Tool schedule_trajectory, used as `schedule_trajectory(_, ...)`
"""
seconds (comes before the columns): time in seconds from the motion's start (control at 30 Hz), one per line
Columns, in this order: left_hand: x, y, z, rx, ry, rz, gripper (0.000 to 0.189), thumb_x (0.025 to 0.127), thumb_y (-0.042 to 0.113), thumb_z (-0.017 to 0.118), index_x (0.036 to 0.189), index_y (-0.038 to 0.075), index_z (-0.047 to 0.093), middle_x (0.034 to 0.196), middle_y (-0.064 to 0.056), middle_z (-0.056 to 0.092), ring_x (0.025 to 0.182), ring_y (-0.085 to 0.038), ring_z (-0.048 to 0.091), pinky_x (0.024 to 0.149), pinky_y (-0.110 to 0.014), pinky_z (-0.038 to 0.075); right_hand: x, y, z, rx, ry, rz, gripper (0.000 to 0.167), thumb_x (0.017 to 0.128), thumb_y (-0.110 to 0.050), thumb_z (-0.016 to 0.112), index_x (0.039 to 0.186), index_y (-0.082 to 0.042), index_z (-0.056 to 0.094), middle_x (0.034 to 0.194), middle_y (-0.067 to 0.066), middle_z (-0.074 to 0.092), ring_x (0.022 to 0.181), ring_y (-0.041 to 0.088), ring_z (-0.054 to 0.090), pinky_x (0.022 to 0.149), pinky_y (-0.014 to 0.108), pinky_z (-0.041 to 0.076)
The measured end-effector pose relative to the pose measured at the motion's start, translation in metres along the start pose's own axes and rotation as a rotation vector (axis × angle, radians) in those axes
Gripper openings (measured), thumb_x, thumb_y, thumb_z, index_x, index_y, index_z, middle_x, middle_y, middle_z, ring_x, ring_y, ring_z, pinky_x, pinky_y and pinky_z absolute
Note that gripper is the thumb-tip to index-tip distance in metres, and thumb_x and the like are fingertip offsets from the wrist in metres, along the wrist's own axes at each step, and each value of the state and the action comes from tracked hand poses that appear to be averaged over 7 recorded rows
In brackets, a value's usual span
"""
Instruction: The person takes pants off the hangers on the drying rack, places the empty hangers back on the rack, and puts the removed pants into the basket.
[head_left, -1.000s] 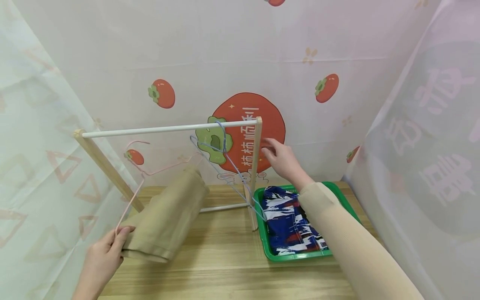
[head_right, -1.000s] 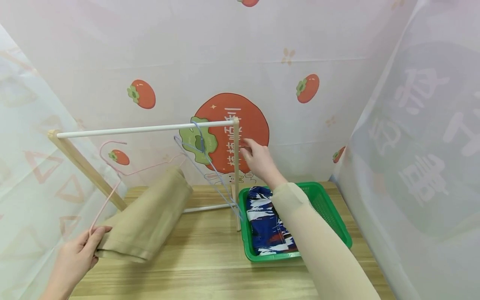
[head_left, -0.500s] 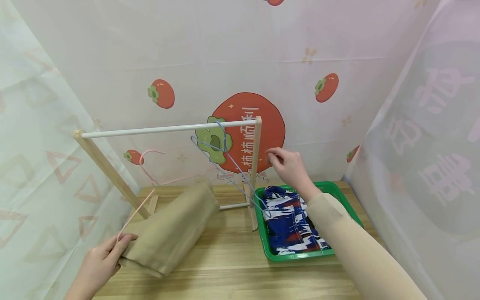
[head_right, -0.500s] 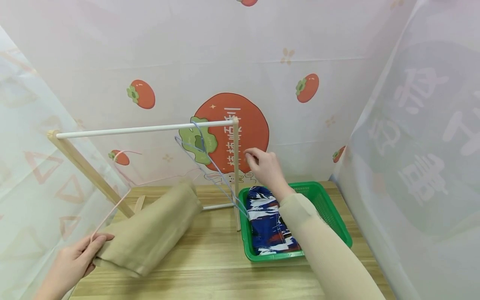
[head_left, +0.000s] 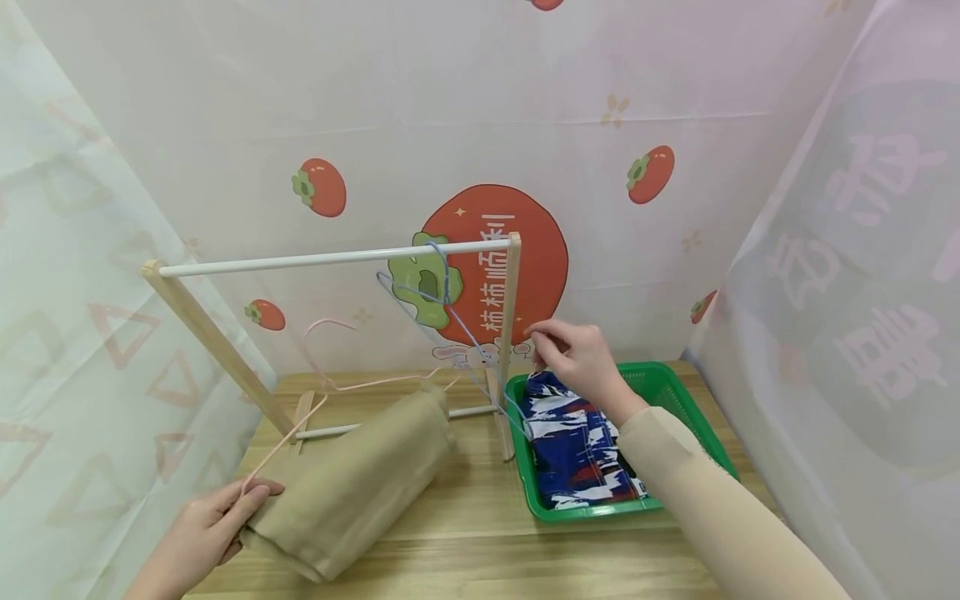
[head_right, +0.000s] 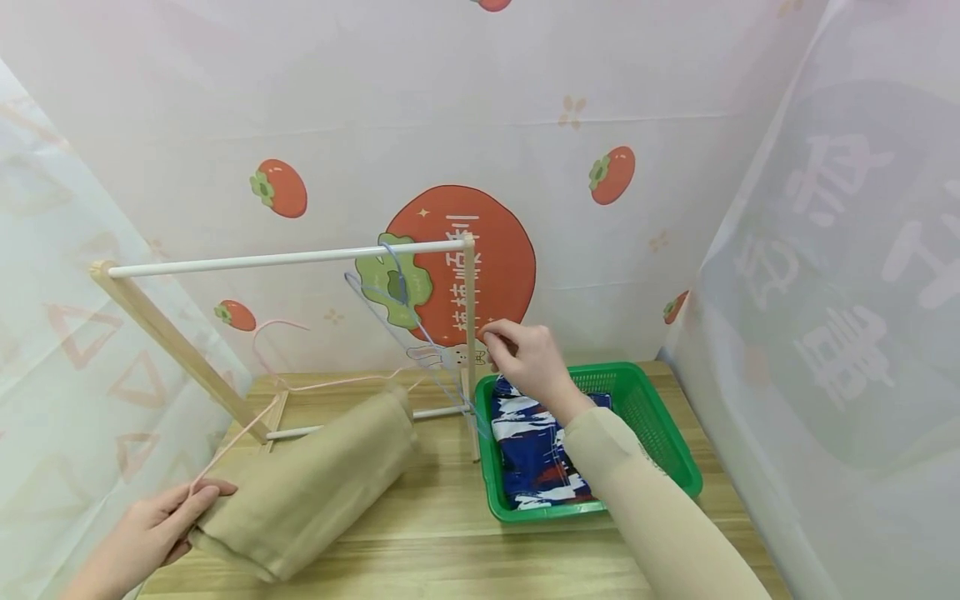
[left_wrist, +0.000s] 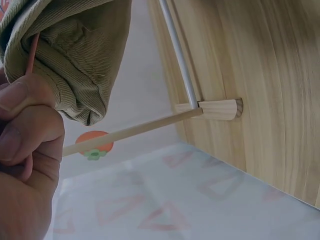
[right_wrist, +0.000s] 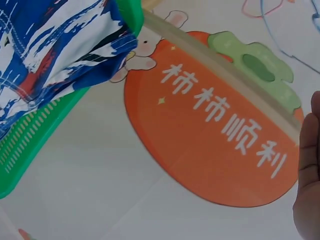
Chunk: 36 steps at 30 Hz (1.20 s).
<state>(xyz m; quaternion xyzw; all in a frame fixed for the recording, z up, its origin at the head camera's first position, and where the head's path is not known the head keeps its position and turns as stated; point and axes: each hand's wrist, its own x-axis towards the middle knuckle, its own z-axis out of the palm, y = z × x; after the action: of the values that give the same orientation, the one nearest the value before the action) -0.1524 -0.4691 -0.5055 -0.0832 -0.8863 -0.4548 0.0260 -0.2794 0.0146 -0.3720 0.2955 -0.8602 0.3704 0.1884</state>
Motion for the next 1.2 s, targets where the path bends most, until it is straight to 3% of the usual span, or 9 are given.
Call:
schedule_trajectory(0.27, 0.003, -0.003, 0.005, -0.012, -0.020, 0.048, 0.024, 0.110, 0.018, 0.050, 0.111, 0.017, 0.074, 0.053, 0.014, 0.039, 0.040, 0.001, 0.035, 0.037, -0.027, 0.040, -0.006, -0.027, 0.008, 0.186, -0.088, -0.121, 0.018, 0.101, -0.001, 0.058, 0.111, -0.003, 0.073, 0.081, 0.006, 0.072, 0.069, 0.016, 0.069, 0.067, 0.029, 0.061)
schedule_trajectory(0.47, 0.006, -0.003, 0.007, -0.035, -0.062, 0.093, 0.025, 0.109, 0.013, 0.049, 0.114, 0.014, 0.073, 0.055, 0.009, 0.043, 0.039, 0.002, 0.034, 0.036, -0.027, 0.040, -0.010, -0.036, 0.021, 0.219, -0.322, -0.135, 0.023, 0.102, -0.005, 0.060, 0.121, -0.004, 0.071, 0.099, 0.005, 0.077, 0.084, 0.012, 0.073, 0.076, 0.028, 0.061)
schedule_trajectory(0.6, 0.009, -0.002, 0.011, -0.053, -0.072, 0.138, 0.025, 0.109, 0.009, 0.049, 0.113, 0.014, 0.073, 0.052, 0.006, 0.042, 0.038, 0.006, 0.034, 0.035, -0.026, 0.039, -0.015, -0.035, 0.033, 0.116, -0.464, -0.085, 0.031, 0.105, -0.017, 0.059, 0.134, -0.007, 0.066, 0.116, 0.006, 0.076, 0.099, 0.010, 0.072, 0.085, 0.030, 0.059)
schedule_trajectory(0.7, 0.010, 0.000, 0.012, -0.070, -0.078, 0.188, 0.026, 0.108, 0.006, 0.048, 0.112, 0.013, 0.073, 0.050, 0.004, 0.041, 0.039, 0.009, 0.033, 0.034, -0.025, 0.037, -0.019, -0.030, 0.040, 0.033, -0.494, -0.035, 0.036, 0.106, -0.020, 0.059, 0.140, -0.010, 0.062, 0.112, 0.006, 0.076, 0.073, 0.006, 0.068, 0.074, 0.026, 0.056)
schedule_trajectory(0.8, 0.011, 0.002, 0.013, -0.089, -0.087, 0.225, 0.028, 0.108, 0.003, 0.047, 0.112, 0.013, 0.073, 0.049, 0.003, 0.041, 0.039, 0.011, 0.033, 0.034, -0.024, 0.037, -0.022, -0.024, 0.045, -0.044, -0.466, 0.007, 0.036, 0.105, -0.019, 0.061, 0.140, -0.010, 0.062, 0.094, 0.003, 0.075, 0.046, 0.003, 0.043, 0.055, 0.023, 0.042)
schedule_trajectory(0.83, 0.011, 0.002, 0.013, -0.092, -0.089, 0.232, 0.028, 0.108, 0.003, 0.047, 0.111, 0.013, 0.073, 0.049, 0.003, 0.041, 0.039, 0.011, 0.033, 0.034, -0.024, 0.037, -0.023, -0.021, 0.045, -0.060, -0.462, 0.029, 0.038, 0.104, -0.019, 0.061, 0.141, -0.011, 0.061, 0.086, 0.002, 0.072, 0.041, 0.004, 0.033, 0.052, 0.023, 0.036)
schedule_trajectory(0.9, 0.011, 0.003, 0.014, -0.092, -0.089, 0.242, 0.028, 0.107, 0.002, 0.048, 0.111, 0.014, 0.073, 0.050, 0.004, 0.042, 0.039, 0.012, 0.033, 0.034, -0.023, 0.036, -0.023, -0.017, 0.047, -0.081, -0.461, 0.080, 0.041, 0.104, -0.020, 0.061, 0.144, -0.012, 0.059, 0.092, 0.003, 0.073, 0.041, 0.004, 0.028, 0.050, 0.023, 0.034)
schedule_trajectory(1.03, 0.010, 0.003, 0.015, -0.086, -0.099, 0.253, 0.028, 0.106, 0.001, 0.049, 0.110, 0.017, 0.072, 0.053, 0.006, 0.045, 0.040, 0.012, 0.034, 0.034, -0.023, 0.037, -0.026, -0.006, 0.048, -0.082, -0.507, 0.191, 0.048, 0.106, -0.026, 0.058, 0.152, -0.015, 0.050, 0.123, 0.008, 0.071, 0.042, 0.004, 0.036, 0.061, 0.026, 0.044)
schedule_trajectory(1.2, 0.010, 0.004, 0.016, -0.109, -0.117, 0.292, 0.031, 0.105, -0.002, 0.049, 0.110, 0.018, 0.072, 0.055, 0.007, 0.048, 0.040, 0.013, 0.035, 0.034, -0.021, 0.036, -0.031, 0.007, 0.049, -0.040, -0.545, 0.275, 0.045, 0.107, -0.031, 0.055, 0.148, -0.013, 0.055, 0.121, 0.009, 0.071, 0.065, 0.006, 0.059, 0.080, 0.034, 0.056)
